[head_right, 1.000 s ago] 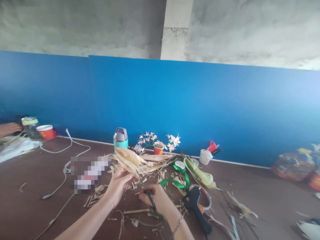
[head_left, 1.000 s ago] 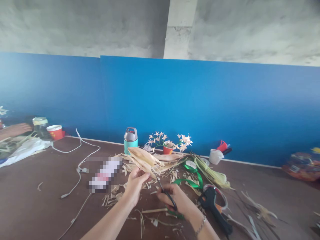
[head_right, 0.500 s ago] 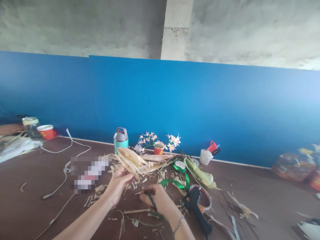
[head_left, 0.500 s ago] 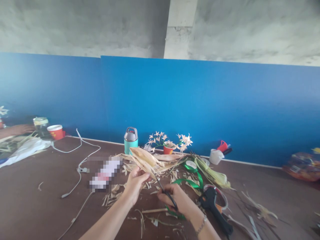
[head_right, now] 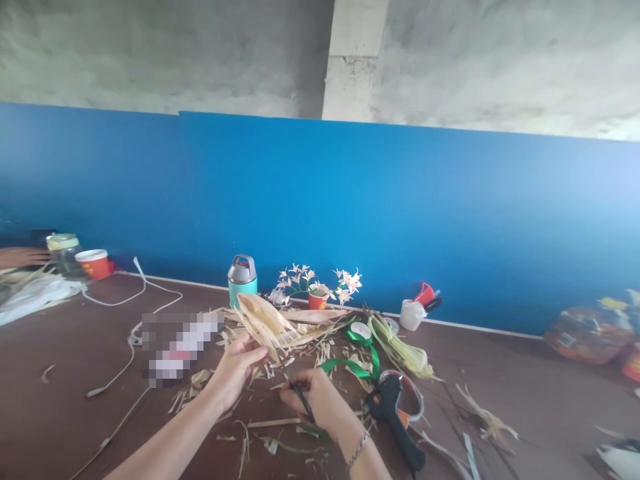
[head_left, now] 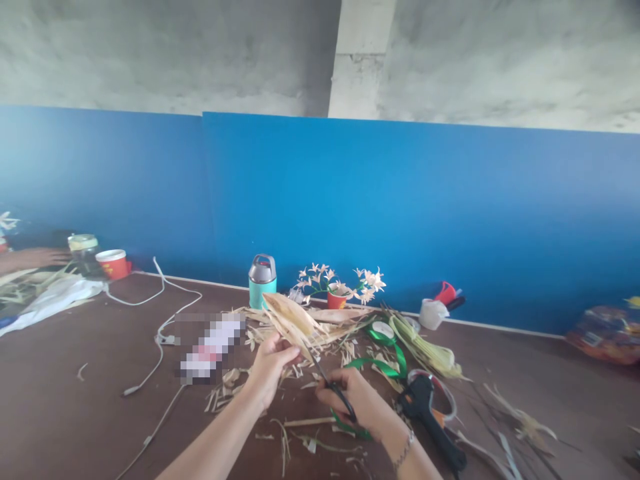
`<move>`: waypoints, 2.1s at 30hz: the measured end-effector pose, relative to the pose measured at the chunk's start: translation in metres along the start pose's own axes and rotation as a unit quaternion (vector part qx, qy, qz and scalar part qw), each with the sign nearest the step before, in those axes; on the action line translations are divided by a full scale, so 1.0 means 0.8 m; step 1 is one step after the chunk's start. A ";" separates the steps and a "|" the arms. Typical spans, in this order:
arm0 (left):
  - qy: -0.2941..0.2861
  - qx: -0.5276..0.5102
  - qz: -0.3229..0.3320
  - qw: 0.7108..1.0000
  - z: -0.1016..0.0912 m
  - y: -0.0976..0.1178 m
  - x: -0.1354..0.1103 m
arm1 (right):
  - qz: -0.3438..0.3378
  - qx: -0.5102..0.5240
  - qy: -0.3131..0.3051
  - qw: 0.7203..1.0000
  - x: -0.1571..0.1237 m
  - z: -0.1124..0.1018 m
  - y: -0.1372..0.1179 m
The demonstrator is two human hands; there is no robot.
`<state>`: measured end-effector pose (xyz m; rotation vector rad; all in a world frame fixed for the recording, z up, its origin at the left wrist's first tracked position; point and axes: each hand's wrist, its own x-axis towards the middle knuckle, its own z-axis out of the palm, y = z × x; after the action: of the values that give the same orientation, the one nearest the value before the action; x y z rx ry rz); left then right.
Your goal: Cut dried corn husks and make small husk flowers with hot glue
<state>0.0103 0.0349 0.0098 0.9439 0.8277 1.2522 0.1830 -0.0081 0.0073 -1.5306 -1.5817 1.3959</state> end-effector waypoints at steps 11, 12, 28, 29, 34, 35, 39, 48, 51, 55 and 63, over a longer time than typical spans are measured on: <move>-0.013 0.033 -0.012 0.999 -0.005 0.003 0.002 | -0.018 -0.034 0.008 0.999 0.003 -0.004 0.013; -0.015 0.042 -0.015 0.999 -0.005 0.005 0.002 | -0.021 -0.036 0.008 0.999 0.003 -0.005 0.015; -0.080 0.146 0.017 0.986 -0.015 0.012 0.009 | -0.027 -0.063 -0.028 0.997 -0.006 -0.011 0.006; -0.085 0.153 0.018 0.984 -0.015 0.013 0.009 | -0.029 -0.063 -0.027 0.997 -0.007 -0.011 0.006; -0.088 0.171 0.004 0.981 -0.011 0.022 0.002 | -0.027 -0.065 -0.019 0.997 -0.004 -0.013 0.010; -0.083 0.171 0.001 0.982 -0.010 0.024 0.001 | -0.029 -0.067 -0.019 0.997 -0.004 -0.013 0.011; -0.076 0.164 -0.002 0.984 -0.008 0.027 -0.002 | -0.034 -0.069 -0.020 0.997 -0.003 -0.012 0.012; -0.094 0.139 0.009 0.986 -0.010 0.022 0.002 | -0.035 -0.057 -0.033 0.997 -0.004 -0.014 0.010; -0.103 0.136 0.012 0.985 -0.010 0.017 0.003 | -0.008 -0.054 -0.031 0.998 -0.004 -0.013 0.007; -0.115 0.132 0.014 0.984 -0.011 0.009 0.003 | -0.006 -0.048 -0.037 0.998 -0.004 -0.009 0.003; -0.112 0.117 0.006 0.987 -0.014 0.004 0.004 | -0.018 -0.043 -0.030 0.998 0.000 -0.007 0.010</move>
<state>-0.0007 0.0399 0.0083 1.2559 0.8026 1.0507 0.1910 -0.0079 0.0020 -1.5142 -1.7175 1.3817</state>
